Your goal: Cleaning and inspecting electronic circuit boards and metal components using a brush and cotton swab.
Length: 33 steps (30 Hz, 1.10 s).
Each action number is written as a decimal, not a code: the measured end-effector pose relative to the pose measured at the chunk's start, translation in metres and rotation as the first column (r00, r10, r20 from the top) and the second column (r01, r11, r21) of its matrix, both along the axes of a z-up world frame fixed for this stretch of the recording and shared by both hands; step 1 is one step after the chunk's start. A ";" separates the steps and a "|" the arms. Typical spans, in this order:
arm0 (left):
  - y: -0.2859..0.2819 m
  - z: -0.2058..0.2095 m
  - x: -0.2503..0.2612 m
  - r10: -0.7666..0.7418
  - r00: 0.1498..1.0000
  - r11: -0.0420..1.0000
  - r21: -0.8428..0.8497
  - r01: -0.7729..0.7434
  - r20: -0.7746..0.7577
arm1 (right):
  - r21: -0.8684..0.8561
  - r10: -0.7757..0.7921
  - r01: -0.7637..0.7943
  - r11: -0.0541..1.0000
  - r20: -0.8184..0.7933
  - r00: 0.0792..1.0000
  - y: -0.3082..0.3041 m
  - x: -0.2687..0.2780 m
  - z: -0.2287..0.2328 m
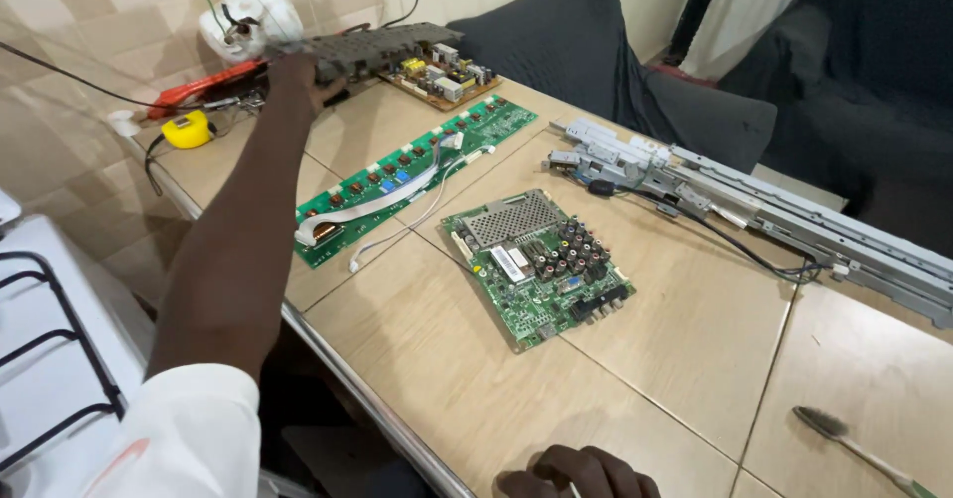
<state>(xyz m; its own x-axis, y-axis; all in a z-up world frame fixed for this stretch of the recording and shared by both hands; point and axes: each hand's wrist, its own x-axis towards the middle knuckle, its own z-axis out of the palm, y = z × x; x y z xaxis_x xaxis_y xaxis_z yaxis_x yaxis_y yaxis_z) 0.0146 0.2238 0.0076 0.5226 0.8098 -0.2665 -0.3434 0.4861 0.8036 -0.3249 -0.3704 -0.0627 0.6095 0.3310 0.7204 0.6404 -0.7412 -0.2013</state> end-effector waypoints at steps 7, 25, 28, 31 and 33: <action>-0.015 0.043 -0.007 -0.031 0.947 0.997 0.082 0.005 0.318 | -0.017 0.071 -0.071 0.997 0.026 0.997 -0.008 -0.005 0.007; -0.122 0.060 -0.181 -0.246 0.912 0.960 0.215 0.182 0.328 | -0.172 0.202 -0.227 0.958 -0.155 0.967 -0.035 -0.001 -0.013; -0.127 0.029 -0.187 -0.226 0.932 0.968 0.173 0.182 0.284 | -0.179 0.188 -0.206 0.962 -0.112 0.976 -0.035 -0.001 -0.015; -0.127 0.010 -0.189 -0.188 0.951 0.979 0.120 0.162 0.247 | -0.185 0.183 -0.203 0.962 -0.119 0.976 -0.036 0.000 -0.015; -0.131 0.007 -0.195 -0.173 0.956 0.983 0.103 0.152 0.238 | -0.174 0.198 -0.218 0.960 -0.125 0.972 -0.037 0.001 -0.014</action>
<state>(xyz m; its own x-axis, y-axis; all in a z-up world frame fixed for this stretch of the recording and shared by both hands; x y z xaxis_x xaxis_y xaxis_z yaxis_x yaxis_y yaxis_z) -0.1802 0.0929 0.0142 0.6896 0.7225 -0.0495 -0.4567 0.4870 0.7445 -0.3238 -0.4070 -0.0768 0.5820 0.5798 0.5701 0.7668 -0.6247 -0.1474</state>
